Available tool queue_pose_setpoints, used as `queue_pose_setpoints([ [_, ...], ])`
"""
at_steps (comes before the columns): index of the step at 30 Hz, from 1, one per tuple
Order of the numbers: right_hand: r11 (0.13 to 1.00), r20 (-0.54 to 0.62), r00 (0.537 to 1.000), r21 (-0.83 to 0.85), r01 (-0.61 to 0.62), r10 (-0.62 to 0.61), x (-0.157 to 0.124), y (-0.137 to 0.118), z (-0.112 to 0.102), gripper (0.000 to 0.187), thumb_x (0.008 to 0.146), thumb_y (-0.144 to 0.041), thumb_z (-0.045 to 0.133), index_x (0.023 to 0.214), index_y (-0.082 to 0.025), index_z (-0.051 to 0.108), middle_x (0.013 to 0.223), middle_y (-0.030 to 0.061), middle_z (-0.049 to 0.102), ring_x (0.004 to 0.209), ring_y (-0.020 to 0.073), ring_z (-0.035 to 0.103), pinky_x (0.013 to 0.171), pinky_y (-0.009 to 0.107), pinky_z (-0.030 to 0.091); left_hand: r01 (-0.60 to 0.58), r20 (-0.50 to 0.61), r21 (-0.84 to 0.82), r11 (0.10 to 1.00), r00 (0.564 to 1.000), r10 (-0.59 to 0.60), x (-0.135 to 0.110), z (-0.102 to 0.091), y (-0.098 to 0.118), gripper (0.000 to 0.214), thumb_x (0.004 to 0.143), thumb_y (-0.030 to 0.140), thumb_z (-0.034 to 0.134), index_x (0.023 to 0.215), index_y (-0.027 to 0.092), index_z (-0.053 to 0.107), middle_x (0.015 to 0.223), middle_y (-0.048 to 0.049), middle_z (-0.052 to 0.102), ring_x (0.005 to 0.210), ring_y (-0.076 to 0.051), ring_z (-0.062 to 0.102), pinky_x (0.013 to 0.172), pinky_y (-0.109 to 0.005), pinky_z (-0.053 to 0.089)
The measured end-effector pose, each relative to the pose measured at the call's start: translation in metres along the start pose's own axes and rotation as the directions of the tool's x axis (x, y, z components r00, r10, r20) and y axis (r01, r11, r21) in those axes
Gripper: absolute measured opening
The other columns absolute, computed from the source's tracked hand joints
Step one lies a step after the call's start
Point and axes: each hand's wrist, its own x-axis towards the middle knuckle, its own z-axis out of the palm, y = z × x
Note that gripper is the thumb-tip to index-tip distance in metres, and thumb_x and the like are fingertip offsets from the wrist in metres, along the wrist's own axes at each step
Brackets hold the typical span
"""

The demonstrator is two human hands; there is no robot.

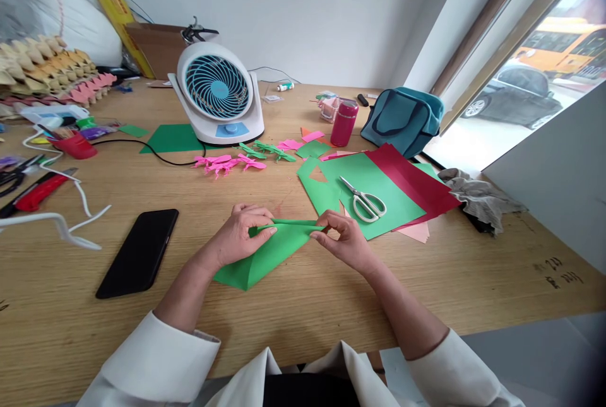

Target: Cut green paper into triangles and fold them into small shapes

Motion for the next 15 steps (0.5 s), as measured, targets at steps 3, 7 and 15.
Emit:
queue_pose_setpoints([
  [3, 0.998, -0.066, 0.996, -0.017, -0.064, 0.063, 0.000, 0.003, 0.000, 0.023, 0.086, -0.039, 0.069, 0.076, -0.020, 0.060, 0.070, -0.0018, 0.055, 0.063, 0.0123, 0.051, 0.062, 0.027, 0.040, -0.003, -0.058, -0.008, 1.000, 0.998, 0.002, -0.001, 0.002, 0.000, 0.014, 0.089, 0.026, 0.060, 0.080, 0.021, 0.070, 0.091, -0.0010, 0.074, 0.086, -0.017, 0.067, 0.088, -0.034, 0.040],
  [7, 0.990, -0.109, 0.984, 0.024, -0.139, 0.141, 0.000, 0.009, 0.001, 0.023, 0.085, -0.040, 0.070, 0.077, -0.021, 0.061, 0.065, -0.0030, 0.055, 0.061, 0.0124, 0.049, 0.064, 0.029, 0.039, 0.013, -0.116, -0.079, 0.997, 0.993, -0.022, 0.000, 0.002, 0.005, 0.014, 0.088, 0.026, 0.062, 0.078, 0.020, 0.069, 0.088, -0.0018, 0.073, 0.084, -0.017, 0.066, 0.083, -0.030, 0.045],
  [15, 0.752, -0.034, 0.909, 0.575, -0.322, 0.416, 0.007, 0.012, 0.004, 0.048, 0.071, -0.042, 0.082, 0.109, -0.024, 0.059, 0.069, -0.0044, 0.061, 0.067, 0.0134, 0.058, 0.061, 0.026, 0.041, 0.038, -0.190, -0.165, 0.986, 0.979, -0.069, 0.001, 0.002, 0.018, 0.014, 0.088, 0.025, 0.062, 0.076, 0.019, 0.065, 0.083, -0.0016, 0.070, 0.077, -0.015, 0.065, 0.075, -0.026, 0.048],
])
